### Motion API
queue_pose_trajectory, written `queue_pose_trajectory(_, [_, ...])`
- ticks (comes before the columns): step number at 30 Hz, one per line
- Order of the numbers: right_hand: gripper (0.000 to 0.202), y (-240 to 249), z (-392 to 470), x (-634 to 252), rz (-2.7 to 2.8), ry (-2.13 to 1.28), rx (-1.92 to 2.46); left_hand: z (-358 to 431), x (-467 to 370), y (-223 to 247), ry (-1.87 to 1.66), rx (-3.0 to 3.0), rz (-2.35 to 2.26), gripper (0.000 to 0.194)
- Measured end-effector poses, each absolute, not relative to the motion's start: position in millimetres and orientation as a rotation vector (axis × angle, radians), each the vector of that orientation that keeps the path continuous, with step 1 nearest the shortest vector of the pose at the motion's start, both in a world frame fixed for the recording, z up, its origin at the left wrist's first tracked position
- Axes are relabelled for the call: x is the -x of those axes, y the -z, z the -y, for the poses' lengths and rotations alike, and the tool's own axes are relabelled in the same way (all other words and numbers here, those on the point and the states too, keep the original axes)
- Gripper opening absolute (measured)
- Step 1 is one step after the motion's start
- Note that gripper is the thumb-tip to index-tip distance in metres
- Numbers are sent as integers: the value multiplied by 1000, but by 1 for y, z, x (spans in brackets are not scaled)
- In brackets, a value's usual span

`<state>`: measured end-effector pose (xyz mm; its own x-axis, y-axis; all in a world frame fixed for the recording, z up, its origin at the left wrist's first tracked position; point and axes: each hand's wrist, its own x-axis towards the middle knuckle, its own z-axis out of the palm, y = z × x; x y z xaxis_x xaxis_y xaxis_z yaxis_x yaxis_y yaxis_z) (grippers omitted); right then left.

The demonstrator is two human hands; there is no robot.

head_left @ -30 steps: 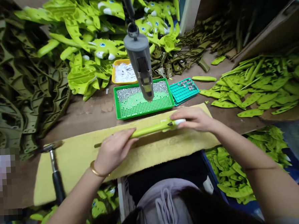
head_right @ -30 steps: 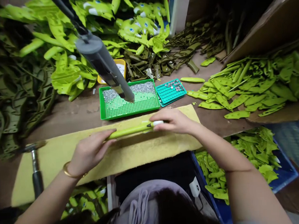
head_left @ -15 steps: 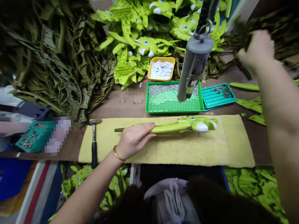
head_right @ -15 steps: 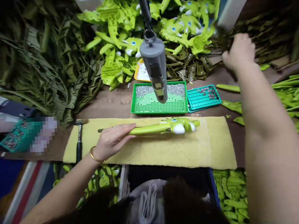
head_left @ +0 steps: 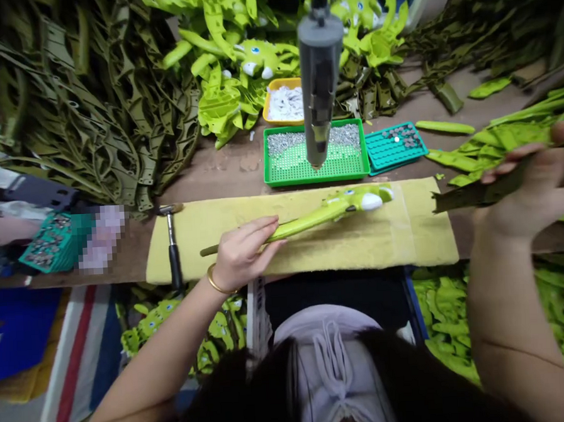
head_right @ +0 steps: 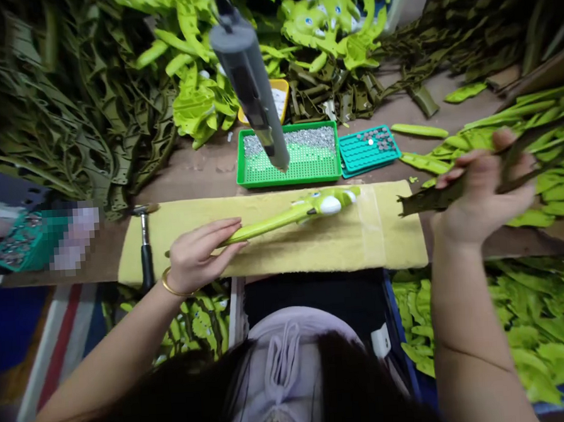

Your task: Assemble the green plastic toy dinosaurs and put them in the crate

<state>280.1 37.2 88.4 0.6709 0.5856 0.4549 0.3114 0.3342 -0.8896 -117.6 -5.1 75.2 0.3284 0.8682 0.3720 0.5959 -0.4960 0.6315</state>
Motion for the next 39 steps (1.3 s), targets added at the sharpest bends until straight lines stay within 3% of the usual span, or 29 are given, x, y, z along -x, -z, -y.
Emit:
queue_pose_trajectory(2, [40, -60, -22, -268, 888, -187, 1178, 13, 123, -72, -926, -2278, -1334, 22])
queue_pose_trajectory(5, [31, -27, -6, -266, 1061, -455, 1486, 20, 140, -55, -899, -2322, -1364, 28])
queue_pose_trajectory(8, [43, -20, 1, -270, 997, -683, 1702, 23, 158, -29, -861, -2473, -1274, 28])
queue_pose_trajectory(13, [51, -27, 3, -269, 1040, -713, 1660, 23, 150, -14, -612, -2845, -1119, 28])
queue_pose_trajectory(19, [41, -14, -2, -257, 1029, -961, 1674, -15, 18, -37, -586, -2611, -1330, 77])
queue_pose_trajectory(24, [37, -13, -14, -247, 1056, -1062, 1561, -33, -38, -49, -412, -2425, -1246, 73])
queue_pose_trajectory(39, [47, -34, -9, -252, 1336, -1344, 1278, -23, -25, -72, -515, -2592, -1249, 66])
